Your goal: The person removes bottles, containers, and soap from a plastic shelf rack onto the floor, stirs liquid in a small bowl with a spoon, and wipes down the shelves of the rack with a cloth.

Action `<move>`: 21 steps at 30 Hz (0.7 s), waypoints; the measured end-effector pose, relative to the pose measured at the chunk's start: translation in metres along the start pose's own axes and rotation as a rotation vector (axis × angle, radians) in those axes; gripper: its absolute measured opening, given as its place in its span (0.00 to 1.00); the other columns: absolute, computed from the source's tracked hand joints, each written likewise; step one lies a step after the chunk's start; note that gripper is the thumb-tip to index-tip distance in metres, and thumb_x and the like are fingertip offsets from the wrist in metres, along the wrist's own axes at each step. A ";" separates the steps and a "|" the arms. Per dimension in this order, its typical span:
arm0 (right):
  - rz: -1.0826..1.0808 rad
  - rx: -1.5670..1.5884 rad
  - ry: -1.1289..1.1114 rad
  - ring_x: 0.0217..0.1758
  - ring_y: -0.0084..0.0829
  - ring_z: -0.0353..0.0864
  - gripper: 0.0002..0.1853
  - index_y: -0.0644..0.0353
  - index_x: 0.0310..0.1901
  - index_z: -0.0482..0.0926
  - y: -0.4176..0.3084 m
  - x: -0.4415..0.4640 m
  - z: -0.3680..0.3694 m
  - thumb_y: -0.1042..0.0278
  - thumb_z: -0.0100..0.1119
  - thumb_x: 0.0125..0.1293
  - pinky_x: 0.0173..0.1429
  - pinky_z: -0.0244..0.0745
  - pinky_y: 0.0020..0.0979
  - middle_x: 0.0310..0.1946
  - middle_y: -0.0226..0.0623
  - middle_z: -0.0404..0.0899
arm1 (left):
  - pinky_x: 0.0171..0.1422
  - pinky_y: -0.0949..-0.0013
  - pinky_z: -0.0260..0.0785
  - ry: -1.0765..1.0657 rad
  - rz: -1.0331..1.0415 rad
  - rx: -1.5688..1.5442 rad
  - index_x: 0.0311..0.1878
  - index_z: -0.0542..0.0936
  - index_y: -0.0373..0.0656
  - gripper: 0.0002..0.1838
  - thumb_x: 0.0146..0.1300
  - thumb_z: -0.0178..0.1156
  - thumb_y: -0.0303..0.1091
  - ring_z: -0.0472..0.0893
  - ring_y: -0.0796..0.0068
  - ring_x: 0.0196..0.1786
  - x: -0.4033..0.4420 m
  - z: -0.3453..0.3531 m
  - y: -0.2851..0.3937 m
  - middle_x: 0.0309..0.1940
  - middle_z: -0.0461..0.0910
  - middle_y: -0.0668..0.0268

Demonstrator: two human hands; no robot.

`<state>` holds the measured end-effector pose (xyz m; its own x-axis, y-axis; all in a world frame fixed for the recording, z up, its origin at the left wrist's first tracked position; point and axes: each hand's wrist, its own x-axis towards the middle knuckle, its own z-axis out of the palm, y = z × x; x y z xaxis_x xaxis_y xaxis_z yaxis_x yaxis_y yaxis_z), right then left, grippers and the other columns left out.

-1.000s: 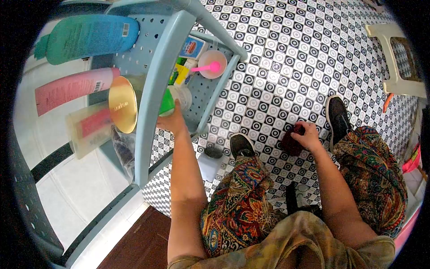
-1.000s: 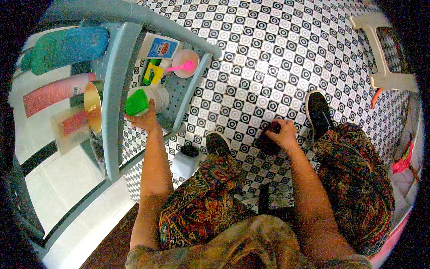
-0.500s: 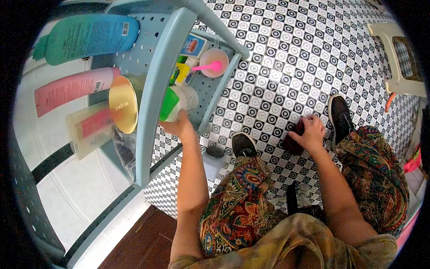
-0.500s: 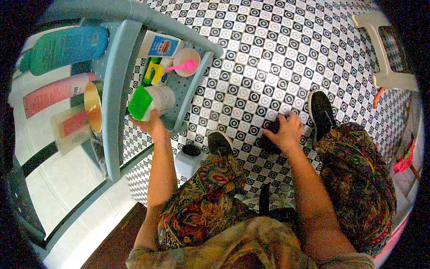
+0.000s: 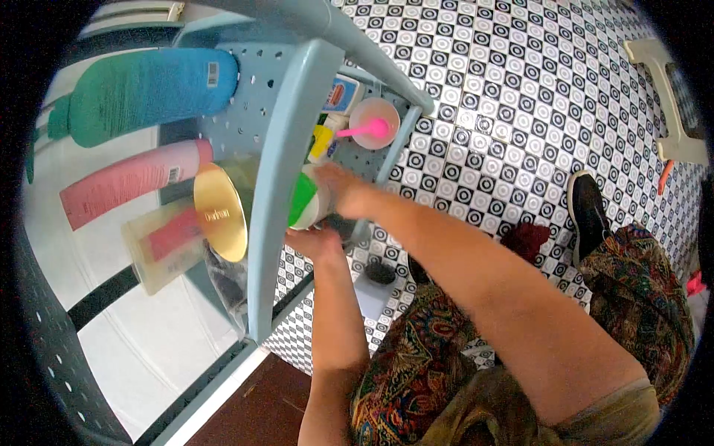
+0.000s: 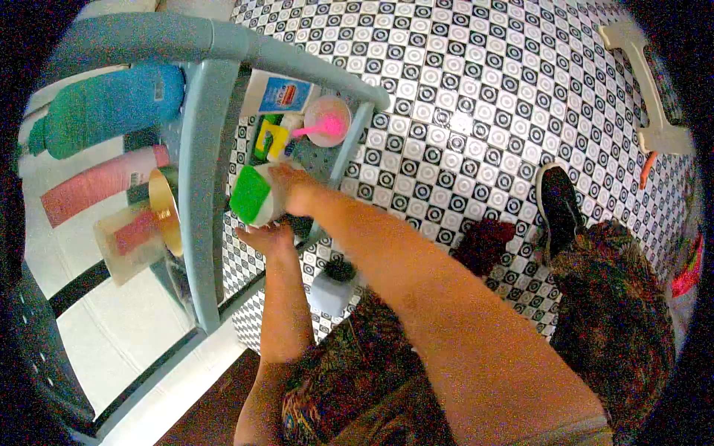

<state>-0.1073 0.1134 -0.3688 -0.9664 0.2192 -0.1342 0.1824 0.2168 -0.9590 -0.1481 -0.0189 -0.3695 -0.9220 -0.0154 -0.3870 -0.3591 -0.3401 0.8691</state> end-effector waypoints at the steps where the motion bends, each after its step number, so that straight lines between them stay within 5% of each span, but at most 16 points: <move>1: -0.049 0.004 -0.014 0.59 0.44 0.63 0.26 0.60 0.55 0.62 0.001 0.013 0.006 0.73 0.51 0.51 0.61 0.60 0.36 0.54 0.47 0.64 | 0.62 0.53 0.54 -0.106 -0.026 -0.078 0.58 0.63 0.48 0.32 0.59 0.34 0.60 0.62 0.59 0.61 0.002 0.001 0.000 0.56 0.64 0.61; 3: -0.008 0.063 -0.084 0.60 0.44 0.62 0.27 0.60 0.55 0.61 -0.017 0.009 -0.015 0.71 0.53 0.51 0.61 0.59 0.36 0.55 0.47 0.63 | 0.61 0.57 0.57 -0.212 -0.057 -0.151 0.57 0.64 0.48 0.31 0.57 0.40 0.61 0.64 0.63 0.59 0.002 0.006 -0.001 0.54 0.66 0.63; 5: 0.041 0.121 -0.167 0.61 0.44 0.61 0.28 0.60 0.55 0.60 -0.025 0.002 -0.019 0.69 0.54 0.50 0.62 0.58 0.36 0.56 0.48 0.62 | 0.63 0.50 0.54 -0.148 -0.006 -0.073 0.57 0.65 0.45 0.32 0.60 0.27 0.56 0.63 0.55 0.60 -0.005 0.012 0.000 0.56 0.65 0.57; 8: 0.008 0.134 -0.055 0.61 0.44 0.61 0.32 0.61 0.56 0.59 -0.020 0.000 0.004 0.65 0.58 0.49 0.62 0.58 0.35 0.56 0.49 0.62 | 0.62 0.52 0.57 -0.172 -0.006 -0.003 0.55 0.66 0.43 0.30 0.60 0.29 0.53 0.65 0.56 0.59 -0.013 0.021 0.003 0.54 0.67 0.57; 10: -0.061 -0.031 0.327 0.58 0.46 0.64 0.31 0.60 0.54 0.60 0.005 0.006 0.048 0.63 0.60 0.47 0.61 0.59 0.36 0.54 0.50 0.64 | 0.61 0.53 0.59 -0.161 -0.044 -0.048 0.54 0.67 0.41 0.29 0.60 0.31 0.51 0.68 0.56 0.56 -0.019 0.023 0.005 0.52 0.69 0.57; 11: -0.058 -0.033 0.331 0.58 0.46 0.64 0.31 0.60 0.54 0.60 -0.002 0.000 0.035 0.63 0.60 0.47 0.61 0.59 0.36 0.54 0.50 0.64 | 0.60 0.53 0.60 -0.157 -0.049 -0.047 0.53 0.68 0.41 0.27 0.60 0.32 0.51 0.69 0.57 0.55 -0.020 0.023 0.006 0.51 0.70 0.58; 16: 0.054 0.311 0.012 0.60 0.49 0.60 0.33 0.58 0.56 0.58 -0.023 -0.015 -0.005 0.66 0.59 0.47 0.61 0.58 0.39 0.56 0.50 0.60 | 0.58 0.54 0.63 -0.040 -0.035 0.067 0.51 0.69 0.42 0.24 0.60 0.37 0.48 0.71 0.58 0.53 -0.036 0.038 0.011 0.49 0.71 0.58; 21: 0.049 0.267 0.042 0.62 0.49 0.57 0.36 0.58 0.58 0.55 -0.021 -0.020 0.000 0.70 0.60 0.45 0.62 0.57 0.38 0.57 0.50 0.59 | 0.57 0.56 0.65 0.024 -0.062 0.071 0.50 0.69 0.42 0.21 0.61 0.37 0.45 0.71 0.59 0.53 -0.052 0.051 0.018 0.48 0.71 0.59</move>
<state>-0.0917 0.1046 -0.3465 -0.9483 0.2633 -0.1771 0.1694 -0.0521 -0.9842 -0.1141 0.0233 -0.3181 -0.8944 -0.0191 -0.4469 -0.4253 -0.2733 0.8628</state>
